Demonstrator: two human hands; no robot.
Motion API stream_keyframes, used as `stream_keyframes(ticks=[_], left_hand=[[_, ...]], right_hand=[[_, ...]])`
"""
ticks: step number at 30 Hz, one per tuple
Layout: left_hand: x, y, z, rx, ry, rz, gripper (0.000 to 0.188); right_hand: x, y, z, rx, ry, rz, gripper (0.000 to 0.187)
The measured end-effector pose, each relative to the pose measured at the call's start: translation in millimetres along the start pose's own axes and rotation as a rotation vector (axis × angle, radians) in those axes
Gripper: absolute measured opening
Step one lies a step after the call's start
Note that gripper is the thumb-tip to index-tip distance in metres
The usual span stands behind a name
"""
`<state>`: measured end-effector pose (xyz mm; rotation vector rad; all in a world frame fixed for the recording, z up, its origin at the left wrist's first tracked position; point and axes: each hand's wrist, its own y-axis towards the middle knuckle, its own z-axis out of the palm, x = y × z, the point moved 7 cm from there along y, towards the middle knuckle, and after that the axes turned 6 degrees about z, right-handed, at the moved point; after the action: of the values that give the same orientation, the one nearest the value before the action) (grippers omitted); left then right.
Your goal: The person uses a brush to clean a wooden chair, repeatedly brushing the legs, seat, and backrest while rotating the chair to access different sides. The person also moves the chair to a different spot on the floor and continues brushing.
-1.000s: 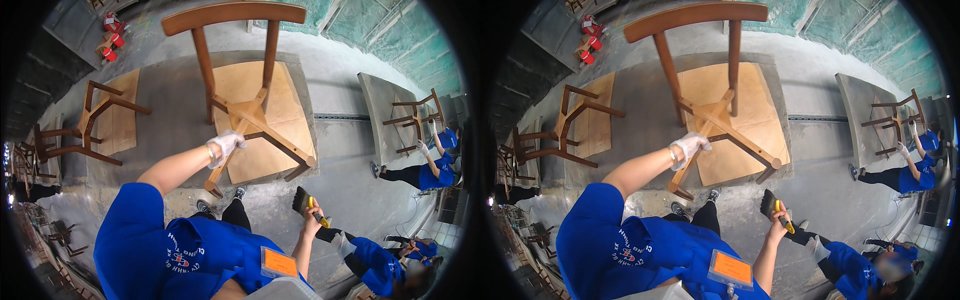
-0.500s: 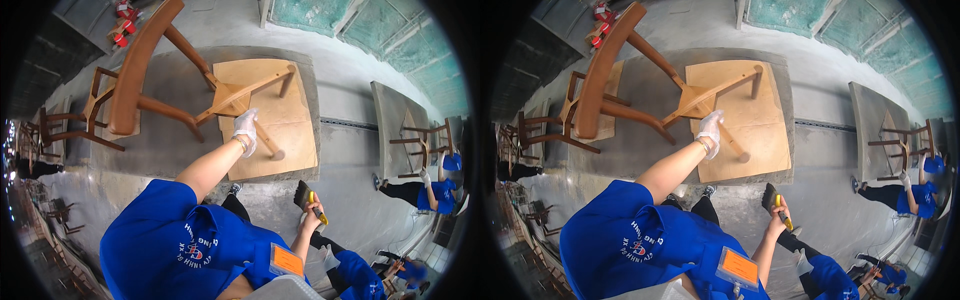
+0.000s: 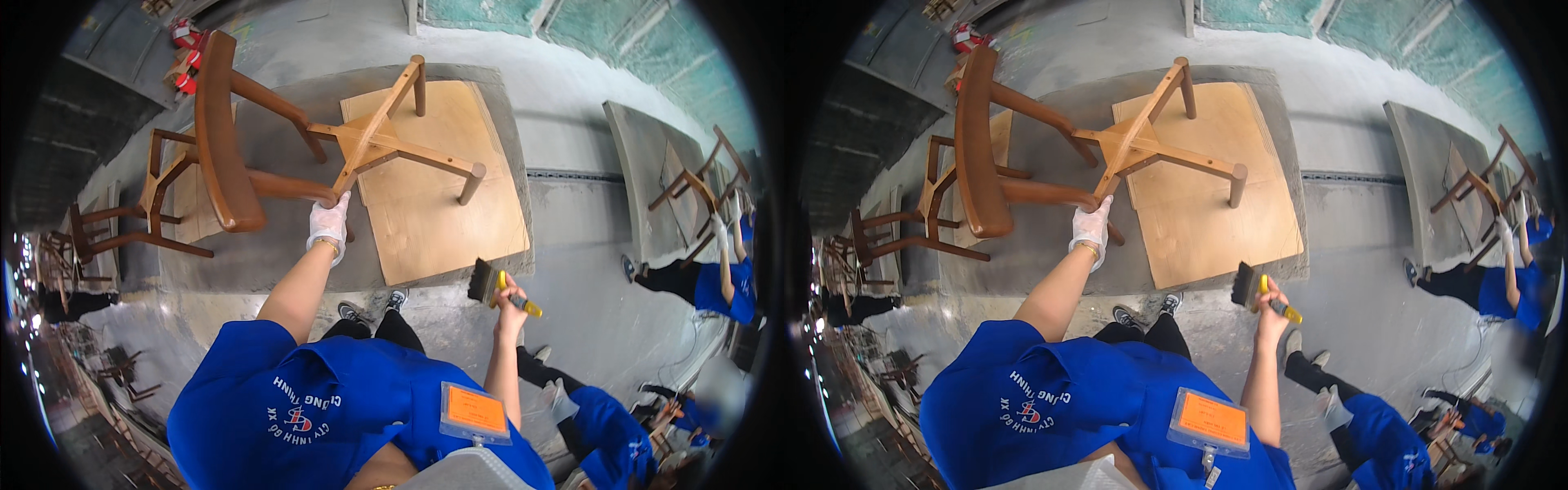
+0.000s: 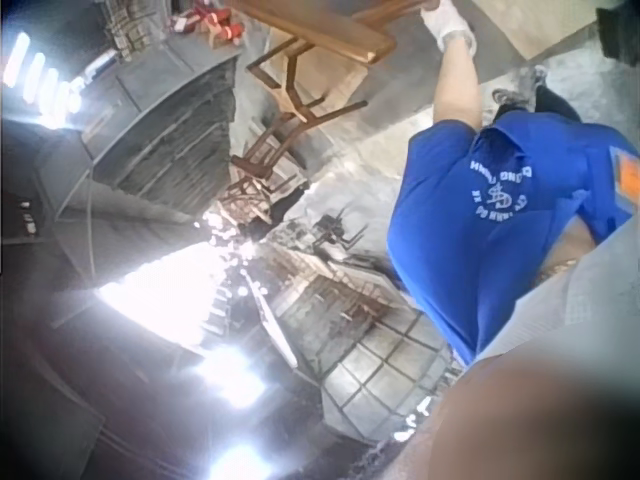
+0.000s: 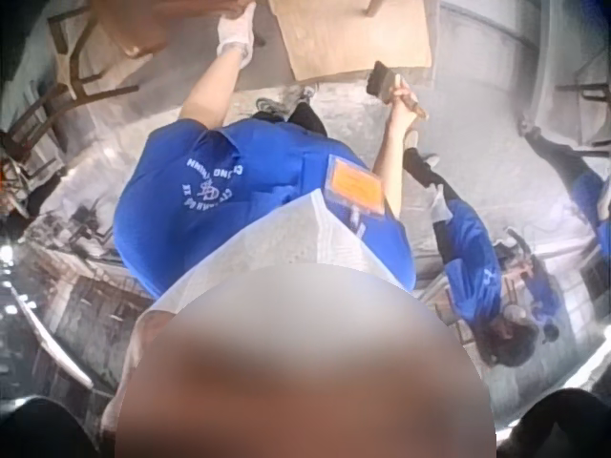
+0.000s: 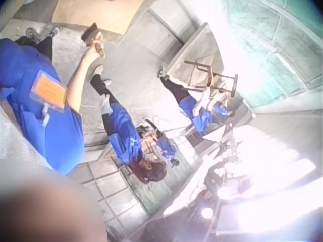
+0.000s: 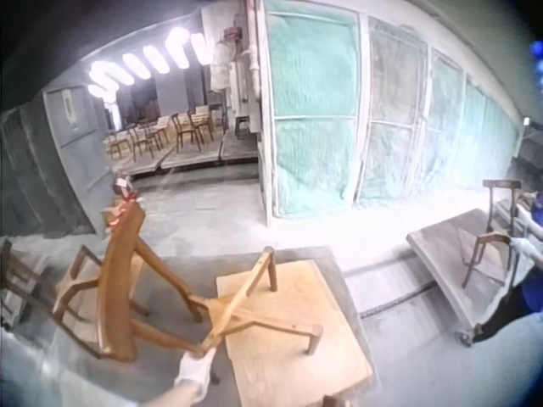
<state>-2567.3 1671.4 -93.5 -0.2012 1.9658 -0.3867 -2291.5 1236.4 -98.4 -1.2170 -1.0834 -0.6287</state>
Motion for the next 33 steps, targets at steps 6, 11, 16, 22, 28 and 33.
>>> stream_keyframes(ticks=[6,11,16,22,28,33], left_hand=[[-11,-21,-26,0.075,0.087,0.126,0.055],[-17,-51,-67,0.132,0.094,0.146,0.056],[-25,-38,-94,0.183,0.091,0.079,0.052],[-61,-22,-95,0.273,0.227,0.097,0.046],[-80,-9,-90,0.333,0.364,0.139,0.043],[-80,11,-82,0.417,0.38,0.169,0.044]], right_hand=[[32,20,47,-0.07,0.372,0.059,0.03],[81,59,118,0.309,1.142,-0.076,0.028],[-6,83,119,0.373,1.323,-0.04,0.028],[-112,82,34,-0.63,0.945,0.283,0.03],[9,81,137,-0.161,0.708,-0.089,0.028],[-26,62,106,-0.175,0.915,-0.01,0.028]])
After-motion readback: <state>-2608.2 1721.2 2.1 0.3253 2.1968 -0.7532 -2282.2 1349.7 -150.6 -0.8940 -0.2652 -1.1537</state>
